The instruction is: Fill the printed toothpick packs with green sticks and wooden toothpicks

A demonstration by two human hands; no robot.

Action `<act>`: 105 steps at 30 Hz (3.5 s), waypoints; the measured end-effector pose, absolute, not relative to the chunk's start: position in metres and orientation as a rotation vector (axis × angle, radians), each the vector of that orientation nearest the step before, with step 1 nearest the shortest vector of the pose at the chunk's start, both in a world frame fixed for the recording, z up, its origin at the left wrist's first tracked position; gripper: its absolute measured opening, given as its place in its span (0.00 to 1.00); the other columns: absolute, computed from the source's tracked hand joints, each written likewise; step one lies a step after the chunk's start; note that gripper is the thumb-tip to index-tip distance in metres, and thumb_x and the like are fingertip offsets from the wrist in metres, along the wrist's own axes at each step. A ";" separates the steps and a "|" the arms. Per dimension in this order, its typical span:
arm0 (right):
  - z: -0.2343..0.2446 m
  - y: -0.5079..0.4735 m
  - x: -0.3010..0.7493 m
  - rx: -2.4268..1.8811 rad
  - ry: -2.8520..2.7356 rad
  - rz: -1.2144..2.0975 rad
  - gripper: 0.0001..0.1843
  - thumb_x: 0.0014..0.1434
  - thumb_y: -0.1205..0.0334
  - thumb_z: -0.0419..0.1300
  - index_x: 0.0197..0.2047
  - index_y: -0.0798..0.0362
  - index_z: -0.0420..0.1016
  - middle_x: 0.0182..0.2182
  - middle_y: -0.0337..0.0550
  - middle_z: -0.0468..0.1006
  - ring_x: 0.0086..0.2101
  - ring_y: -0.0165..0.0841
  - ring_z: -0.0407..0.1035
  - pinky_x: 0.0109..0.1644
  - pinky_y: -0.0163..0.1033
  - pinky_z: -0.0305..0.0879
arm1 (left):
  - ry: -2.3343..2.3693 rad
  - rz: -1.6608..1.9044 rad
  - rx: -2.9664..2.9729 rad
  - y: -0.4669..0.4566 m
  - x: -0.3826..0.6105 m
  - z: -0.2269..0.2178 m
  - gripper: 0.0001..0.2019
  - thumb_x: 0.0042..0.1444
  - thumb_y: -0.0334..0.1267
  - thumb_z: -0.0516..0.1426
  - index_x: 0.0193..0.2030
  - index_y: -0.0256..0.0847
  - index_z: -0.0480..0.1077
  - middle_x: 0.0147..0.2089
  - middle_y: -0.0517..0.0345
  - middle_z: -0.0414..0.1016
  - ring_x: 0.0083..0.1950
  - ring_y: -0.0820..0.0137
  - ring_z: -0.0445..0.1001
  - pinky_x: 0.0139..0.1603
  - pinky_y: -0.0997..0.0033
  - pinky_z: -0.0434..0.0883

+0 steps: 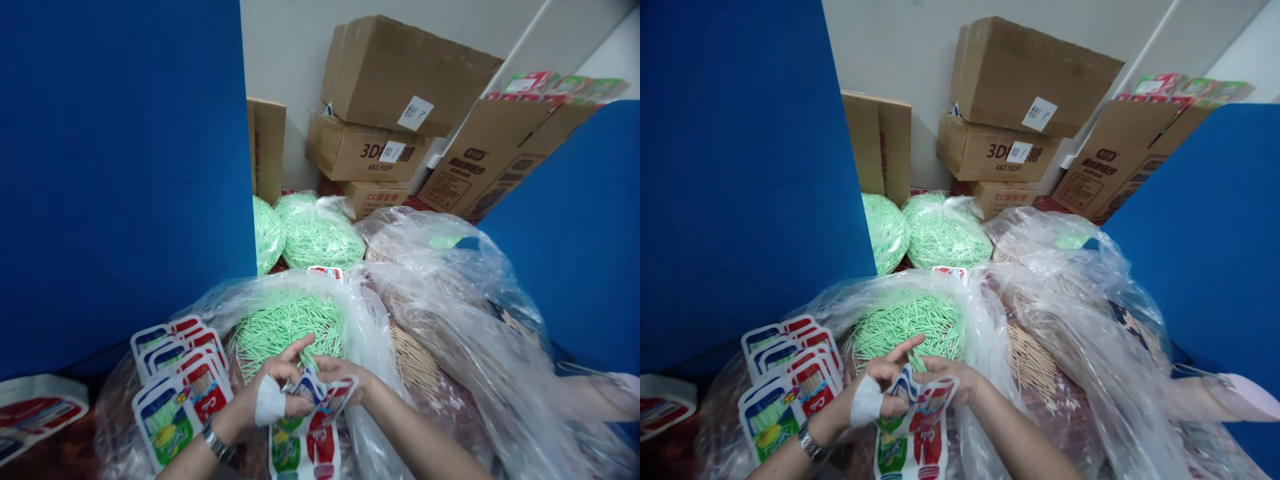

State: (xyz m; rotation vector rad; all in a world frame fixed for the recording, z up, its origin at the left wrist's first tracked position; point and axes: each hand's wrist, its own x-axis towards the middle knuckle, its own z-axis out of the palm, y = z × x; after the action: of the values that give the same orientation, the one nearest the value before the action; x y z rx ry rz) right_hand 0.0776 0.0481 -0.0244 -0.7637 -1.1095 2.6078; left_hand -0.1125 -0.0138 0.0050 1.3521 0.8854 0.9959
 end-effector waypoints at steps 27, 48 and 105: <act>0.064 0.021 0.036 -0.851 -1.517 0.948 0.16 0.69 0.54 0.42 0.36 0.49 0.66 0.33 0.41 0.71 0.48 0.35 0.65 0.57 0.48 0.58 | 1.506 1.216 1.784 -0.036 -0.092 -0.006 0.11 0.60 0.36 0.56 0.27 0.40 0.63 0.25 0.63 0.63 0.27 0.72 0.64 0.30 0.74 0.61; 0.043 0.041 0.068 -0.872 -2.117 0.723 0.23 0.68 0.56 0.44 0.65 0.47 0.54 0.59 0.47 0.67 0.59 0.38 0.60 0.62 0.48 0.57 | 1.480 1.269 1.811 -0.031 -0.113 -0.006 0.07 0.59 0.35 0.58 0.31 0.40 0.65 0.28 0.62 0.67 0.29 0.72 0.67 0.31 0.73 0.63; 0.033 0.054 0.077 -0.883 -1.992 1.024 0.26 0.64 0.59 0.52 0.64 0.45 0.55 0.59 0.50 0.66 0.59 0.40 0.60 0.59 0.53 0.59 | 1.448 1.247 1.830 -0.040 -0.125 -0.002 0.08 0.59 0.34 0.58 0.29 0.39 0.66 0.27 0.61 0.66 0.29 0.71 0.67 0.30 0.72 0.64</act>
State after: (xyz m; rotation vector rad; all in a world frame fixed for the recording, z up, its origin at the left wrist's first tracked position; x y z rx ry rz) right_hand 0.0766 0.0535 0.0331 -0.8829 -1.9917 1.0241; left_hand -0.1249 -0.0401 -0.0023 1.8299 1.4477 1.2470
